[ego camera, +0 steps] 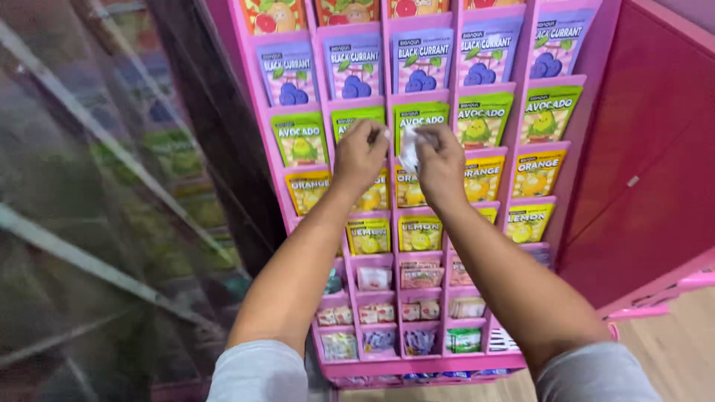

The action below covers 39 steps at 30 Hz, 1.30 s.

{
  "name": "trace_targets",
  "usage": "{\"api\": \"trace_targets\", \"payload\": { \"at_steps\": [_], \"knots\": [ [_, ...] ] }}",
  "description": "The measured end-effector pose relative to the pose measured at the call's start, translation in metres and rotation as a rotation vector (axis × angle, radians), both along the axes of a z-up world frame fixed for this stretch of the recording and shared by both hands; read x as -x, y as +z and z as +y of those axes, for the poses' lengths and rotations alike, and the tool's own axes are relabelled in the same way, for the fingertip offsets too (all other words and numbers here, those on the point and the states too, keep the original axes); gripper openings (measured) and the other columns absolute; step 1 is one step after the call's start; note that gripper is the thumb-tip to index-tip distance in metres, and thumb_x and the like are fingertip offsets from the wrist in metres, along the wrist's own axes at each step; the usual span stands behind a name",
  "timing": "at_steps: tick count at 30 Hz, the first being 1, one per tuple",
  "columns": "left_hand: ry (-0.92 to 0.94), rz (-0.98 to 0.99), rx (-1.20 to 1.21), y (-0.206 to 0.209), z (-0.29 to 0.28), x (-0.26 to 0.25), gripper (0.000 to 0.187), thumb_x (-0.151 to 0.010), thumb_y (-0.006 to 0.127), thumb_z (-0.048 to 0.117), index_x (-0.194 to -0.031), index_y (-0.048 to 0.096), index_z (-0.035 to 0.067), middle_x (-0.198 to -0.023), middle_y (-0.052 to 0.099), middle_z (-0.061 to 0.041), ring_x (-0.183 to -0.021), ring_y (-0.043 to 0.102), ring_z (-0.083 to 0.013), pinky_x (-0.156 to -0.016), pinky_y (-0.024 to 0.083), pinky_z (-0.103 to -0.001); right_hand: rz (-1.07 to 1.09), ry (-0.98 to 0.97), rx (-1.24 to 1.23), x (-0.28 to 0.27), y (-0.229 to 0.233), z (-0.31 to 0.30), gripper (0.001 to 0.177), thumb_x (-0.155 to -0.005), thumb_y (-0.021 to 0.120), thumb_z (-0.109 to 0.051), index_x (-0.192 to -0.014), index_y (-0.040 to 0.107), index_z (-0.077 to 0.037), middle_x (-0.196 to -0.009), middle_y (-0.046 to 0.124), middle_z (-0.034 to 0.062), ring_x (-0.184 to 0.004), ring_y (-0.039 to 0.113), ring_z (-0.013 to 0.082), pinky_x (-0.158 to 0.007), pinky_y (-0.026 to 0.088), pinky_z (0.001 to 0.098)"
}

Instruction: Wiping down individual face mask packets on a display rack with a cloth to clean them

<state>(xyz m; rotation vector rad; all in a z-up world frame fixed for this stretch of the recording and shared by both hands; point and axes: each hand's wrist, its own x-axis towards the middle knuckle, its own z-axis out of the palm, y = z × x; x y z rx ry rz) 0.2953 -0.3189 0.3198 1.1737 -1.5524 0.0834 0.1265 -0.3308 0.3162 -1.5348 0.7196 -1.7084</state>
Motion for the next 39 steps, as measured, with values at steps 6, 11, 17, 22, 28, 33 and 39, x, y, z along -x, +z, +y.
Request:
{"api": "trace_targets", "payload": {
  "at_steps": [6,11,17,22,28,33,39],
  "knots": [
    [0.165,-0.366,0.029,0.067,-0.055,-0.028,0.017,-0.095,0.066,0.023,-0.105,0.067,0.008,-0.108,0.062,-0.012,-0.104,0.059,-0.0334,-0.088,0.048,-0.047,0.34,-0.229,0.478,-0.045,0.065,-0.083,0.015,-0.098,0.063,-0.01,-0.108,0.074,-0.009,-0.101,0.072,0.0095,-0.095,0.067,0.0287,-0.08,0.049,0.0408],
    [0.356,-0.538,-0.098,0.116,-0.064,-0.044,0.052,-0.092,0.07,0.025,-0.14,0.058,0.011,-0.148,0.048,-0.013,-0.139,0.041,-0.035,-0.109,0.033,-0.056,0.391,-0.272,0.774,-0.072,0.107,-0.134,0.036,-0.096,0.061,-0.001,-0.132,0.062,-0.005,-0.117,0.067,0.0157,-0.105,0.064,0.0354,-0.09,0.053,0.0446],
    [0.505,-0.684,-0.276,0.143,-0.096,-0.061,0.074,-0.088,0.068,0.03,-0.155,0.042,0.013,-0.169,0.018,-0.014,-0.156,0.016,-0.0281,-0.118,0.005,-0.07,0.723,-0.482,1.008,-0.093,0.123,-0.184,0.054,-0.091,0.065,-0.017,-0.142,0.059,-0.001,-0.139,0.064,0.0201,-0.136,0.052,0.0379,-0.107,0.035,0.0559],
    [0.512,-0.663,-0.365,0.15,-0.114,-0.069,0.076,-0.091,0.068,0.033,-0.158,0.038,0.014,-0.17,0.01,-0.01,-0.157,0.013,-0.0274,-0.115,0.002,-0.079,0.873,-0.478,0.969,-0.106,0.127,-0.2,0.058,-0.096,0.058,-0.024,-0.148,0.058,0.001,-0.148,0.061,0.0206,-0.145,0.044,0.0364,-0.114,0.014,0.0676],
    [0.47,-0.612,-0.39,0.151,-0.119,-0.076,0.08,-0.087,0.073,0.027,-0.156,0.036,0.014,-0.17,0.011,-0.008,-0.158,0.014,-0.0247,-0.115,0.008,-0.078,0.99,-0.429,0.936,-0.111,0.133,-0.204,0.063,-0.096,0.055,-0.028,-0.15,0.056,0.003,-0.156,0.051,0.0224,-0.147,0.041,0.037,-0.113,0.016,0.071],
    [0.472,-0.615,-0.339,0.141,-0.118,-0.076,0.077,-0.089,0.073,0.028,-0.156,0.039,0.013,-0.169,0.012,-0.011,-0.157,0.014,-0.0313,-0.117,0.01,-0.076,0.965,-0.412,1.012,-0.107,0.125,-0.207,0.056,-0.098,0.056,-0.026,-0.147,0.06,0.003,-0.157,0.051,0.0188,-0.148,0.039,0.0352,-0.118,0.02,0.0628],
    [0.485,-0.646,-0.128,0.129,-0.109,-0.074,0.064,-0.086,0.074,0.028,-0.143,0.052,0.01,-0.164,0.026,-0.018,-0.153,0.023,-0.0366,-0.117,0.013,-0.074,0.793,-0.387,1.083,-0.086,0.122,-0.182,0.048,-0.099,0.061,-0.017,-0.142,0.06,0.005,-0.151,0.053,0.0231,-0.143,0.048,0.039,-0.115,0.033,0.0529]
  ]
}}
